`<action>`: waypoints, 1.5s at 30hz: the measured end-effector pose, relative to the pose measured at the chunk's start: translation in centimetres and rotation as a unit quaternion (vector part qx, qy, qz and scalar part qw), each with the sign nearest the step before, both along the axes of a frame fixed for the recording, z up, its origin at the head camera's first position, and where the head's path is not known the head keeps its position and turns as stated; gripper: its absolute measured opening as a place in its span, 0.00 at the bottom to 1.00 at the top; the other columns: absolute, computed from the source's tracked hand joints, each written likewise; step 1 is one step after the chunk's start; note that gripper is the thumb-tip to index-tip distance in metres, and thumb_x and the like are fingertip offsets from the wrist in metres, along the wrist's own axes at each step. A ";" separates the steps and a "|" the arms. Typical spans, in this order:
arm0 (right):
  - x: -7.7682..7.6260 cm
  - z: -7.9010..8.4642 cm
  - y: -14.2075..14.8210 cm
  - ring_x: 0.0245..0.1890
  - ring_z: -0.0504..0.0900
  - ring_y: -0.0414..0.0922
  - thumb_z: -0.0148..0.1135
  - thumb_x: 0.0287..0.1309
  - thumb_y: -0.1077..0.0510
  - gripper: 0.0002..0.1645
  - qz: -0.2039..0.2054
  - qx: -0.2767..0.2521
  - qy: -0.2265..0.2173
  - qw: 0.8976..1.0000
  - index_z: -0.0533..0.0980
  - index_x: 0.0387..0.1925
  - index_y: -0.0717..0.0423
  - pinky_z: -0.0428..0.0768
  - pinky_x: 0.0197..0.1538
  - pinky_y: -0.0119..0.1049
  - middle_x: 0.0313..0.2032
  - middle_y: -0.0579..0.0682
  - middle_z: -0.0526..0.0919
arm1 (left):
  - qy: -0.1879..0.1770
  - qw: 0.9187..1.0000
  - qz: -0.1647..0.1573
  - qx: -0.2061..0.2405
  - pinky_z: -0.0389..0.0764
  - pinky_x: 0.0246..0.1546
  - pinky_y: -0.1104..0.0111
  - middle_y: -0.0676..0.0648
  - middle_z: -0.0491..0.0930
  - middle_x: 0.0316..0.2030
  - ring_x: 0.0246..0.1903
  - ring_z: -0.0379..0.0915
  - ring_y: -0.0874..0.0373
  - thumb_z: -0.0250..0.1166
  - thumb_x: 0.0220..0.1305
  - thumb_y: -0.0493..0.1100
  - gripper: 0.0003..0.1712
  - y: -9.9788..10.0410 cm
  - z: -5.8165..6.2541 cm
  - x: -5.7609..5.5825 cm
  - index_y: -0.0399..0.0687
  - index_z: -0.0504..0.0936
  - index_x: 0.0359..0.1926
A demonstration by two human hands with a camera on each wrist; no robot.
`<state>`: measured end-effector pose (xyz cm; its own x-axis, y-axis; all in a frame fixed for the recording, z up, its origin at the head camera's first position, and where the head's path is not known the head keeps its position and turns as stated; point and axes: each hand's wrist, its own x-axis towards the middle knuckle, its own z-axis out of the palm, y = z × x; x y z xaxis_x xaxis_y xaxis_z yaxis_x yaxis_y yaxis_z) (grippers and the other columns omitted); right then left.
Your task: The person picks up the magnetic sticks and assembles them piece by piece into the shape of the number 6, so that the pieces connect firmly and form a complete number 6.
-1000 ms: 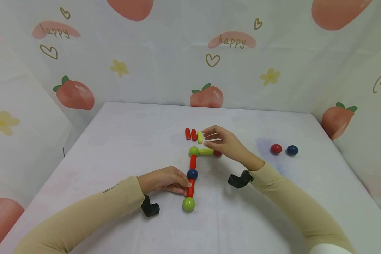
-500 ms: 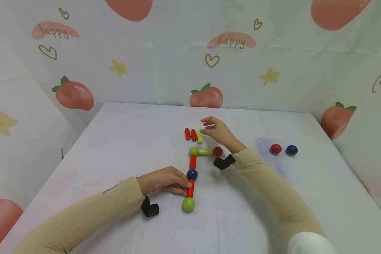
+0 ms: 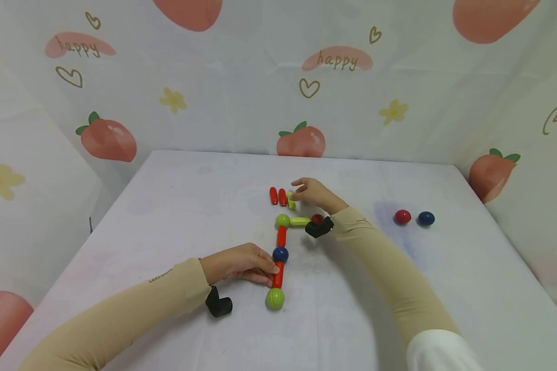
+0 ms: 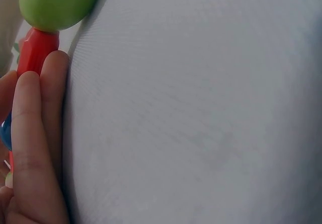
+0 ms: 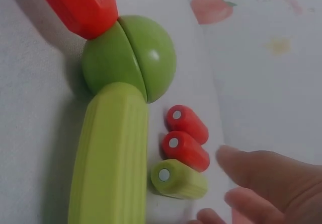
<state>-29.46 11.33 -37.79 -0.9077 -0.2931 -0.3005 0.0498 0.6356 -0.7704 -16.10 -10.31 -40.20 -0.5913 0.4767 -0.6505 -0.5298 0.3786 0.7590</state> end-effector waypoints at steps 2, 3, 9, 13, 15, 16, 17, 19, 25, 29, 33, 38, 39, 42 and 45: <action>-0.1 -0.2 -0.1 0.56 0.76 0.53 0.63 0.61 0.56 0.34 0.007 0.004 -0.017 1.000 0.65 0.67 0.57 0.74 0.61 0.45 0.61 0.61 0.72 | 0.000 1.000 0.000 0.000 0.81 0.31 0.75 0.45 0.84 0.29 0.26 0.83 0.59 0.66 0.62 0.37 0.08 0.0 0.0 0.0 0.35 0.85 0.40; -0.1 -0.2 -0.1 0.55 0.76 0.53 0.63 0.60 0.56 0.34 0.007 0.004 -0.025 1.000 0.65 0.67 0.57 0.74 0.60 0.44 0.61 0.61 0.73 | 0.000 1.000 0.000 -0.001 0.81 0.32 0.75 0.45 0.84 0.29 0.26 0.84 0.59 0.66 0.62 0.37 0.08 -0.1 0.0 0.0 0.35 0.85 0.40; -0.4 -0.6 -0.3 0.52 0.77 0.52 0.65 0.59 0.57 0.34 0.009 0.019 -0.036 0.999 0.66 0.66 0.55 0.75 0.59 0.43 0.60 0.60 0.74 | 0.000 1.000 0.000 0.000 0.82 0.32 0.75 0.46 0.84 0.29 0.27 0.83 0.59 0.66 0.62 0.37 0.08 -0.1 0.1 0.0 0.36 0.85 0.40; -0.6 -0.8 -0.5 0.51 0.77 0.51 0.65 0.58 0.57 0.33 0.014 0.036 -0.033 0.999 0.68 0.65 0.54 0.76 0.58 0.42 0.59 0.59 0.75 | 0.002 1.000 -0.002 -0.001 0.82 0.33 0.75 0.46 0.84 0.29 0.27 0.84 0.59 0.66 0.62 0.37 0.09 0.0 0.1 0.0 0.36 0.85 0.40; -0.7 -0.8 -0.6 0.50 0.78 0.51 0.65 0.58 0.57 0.32 0.017 0.045 -0.032 0.998 0.69 0.64 0.54 0.77 0.57 0.41 0.58 0.59 0.75 | 0.002 1.000 -0.002 -0.001 0.82 0.33 0.75 0.46 0.84 0.29 0.27 0.84 0.59 0.66 0.62 0.37 0.09 0.0 0.2 0.0 0.36 0.85 0.40; -0.8 -0.8 -0.7 0.49 0.78 0.51 0.65 0.58 0.57 0.32 0.017 0.047 -0.031 0.998 0.70 0.64 0.55 0.77 0.57 0.41 0.58 0.59 0.75 | 0.001 1.000 -0.001 0.000 0.82 0.33 0.75 0.46 0.84 0.29 0.27 0.84 0.59 0.66 0.62 0.37 0.09 0.0 0.2 0.0 0.36 0.85 0.40; -0.8 -0.8 -0.7 0.49 0.78 0.50 0.65 0.57 0.58 0.31 0.018 0.050 -0.030 0.998 0.70 0.63 0.55 0.77 0.56 0.41 0.58 0.59 0.75 | 0.001 1.000 -0.001 0.000 0.82 0.33 0.75 0.46 0.84 0.29 0.27 0.84 0.59 0.66 0.62 0.37 0.09 0.0 0.2 0.0 0.36 0.85 0.40; -0.9 -0.8 -0.8 0.48 0.78 0.49 0.65 0.57 0.58 0.31 0.019 0.055 -0.029 0.998 0.70 0.62 0.56 0.77 0.56 0.40 0.57 0.59 0.75 | 0.002 1.000 -0.002 0.000 0.82 0.33 0.75 0.46 0.84 0.29 0.27 0.84 0.59 0.66 0.62 0.37 0.09 0.0 0.2 0.0 0.36 0.85 0.40; -0.7 -0.7 -0.9 0.46 0.78 0.49 0.67 0.57 0.59 0.28 0.011 0.050 -0.031 0.998 0.71 0.59 0.56 0.78 0.54 0.39 0.54 0.58 0.77 | 0.003 1.000 -0.002 0.000 0.82 0.32 0.75 0.46 0.84 0.29 0.27 0.84 0.59 0.66 0.62 0.37 0.09 0.0 0.3 0.1 0.35 0.85 0.41; -0.4 -0.7 -0.9 0.45 0.77 0.50 0.67 0.57 0.59 0.27 0.002 0.045 -0.027 0.999 0.71 0.57 0.54 0.78 0.53 0.39 0.53 0.58 0.77 | 0.005 1.000 -0.002 0.000 0.82 0.33 0.75 0.46 0.84 0.29 0.27 0.83 0.59 0.66 0.62 0.37 0.09 0.0 0.4 0.1 0.35 0.85 0.41; 0.0 -0.6 -0.9 0.44 0.77 0.50 0.67 0.56 0.61 0.27 -0.003 0.037 -0.020 0.999 0.70 0.57 0.53 0.78 0.49 0.38 0.53 0.58 0.77 | 0.006 1.000 -0.003 0.001 0.82 0.33 0.75 0.46 0.84 0.28 0.27 0.83 0.59 0.65 0.62 0.36 0.09 0.0 0.4 0.2 0.35 0.84 0.41; 0.5 -0.5 -0.8 0.42 0.77 0.50 0.64 0.57 0.63 0.26 -0.004 0.022 -0.002 1.000 0.70 0.57 0.51 0.78 0.45 0.36 0.51 0.59 0.78 | 0.006 1.000 -0.004 0.002 0.82 0.33 0.75 0.46 0.84 0.28 0.27 0.83 0.60 0.65 0.62 0.36 0.09 0.0 0.4 0.3 0.35 0.84 0.41; 0.5 -0.6 -0.8 0.42 0.77 0.50 0.64 0.58 0.63 0.26 -0.005 0.022 0.000 1.000 0.70 0.57 0.50 0.78 0.45 0.36 0.51 0.58 0.78 | 0.006 1.000 -0.004 0.002 0.82 0.33 0.75 0.46 0.84 0.28 0.27 0.83 0.60 0.65 0.62 0.36 0.09 0.0 0.4 0.2 0.35 0.84 0.41; 0.7 -0.6 -0.6 0.45 0.76 0.51 0.62 0.58 0.63 0.26 -0.010 0.023 0.009 1.000 0.70 0.58 0.49 0.78 0.48 0.39 0.53 0.58 0.76 | 0.008 1.000 -0.004 0.001 0.82 0.33 0.75 0.46 0.84 0.28 0.27 0.83 0.60 0.66 0.61 0.37 0.09 -0.1 0.4 0.2 0.35 0.85 0.41; 0.7 -0.4 -0.3 0.49 0.76 0.52 0.61 0.58 0.63 0.27 -0.013 0.020 0.020 1.000 0.71 0.60 0.48 0.78 0.52 0.43 0.56 0.59 0.75 | 0.007 1.000 -0.003 0.003 0.82 0.33 0.74 0.46 0.84 0.28 0.27 0.83 0.60 0.66 0.61 0.37 0.09 0.0 0.4 0.2 0.35 0.84 0.41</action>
<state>-28.76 11.05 -38.18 -0.9264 -0.2580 -0.2741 0.0358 0.6645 -0.7464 -15.86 -10.33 -39.81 -0.5976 0.4831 -0.6400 -0.5174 0.3774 0.7680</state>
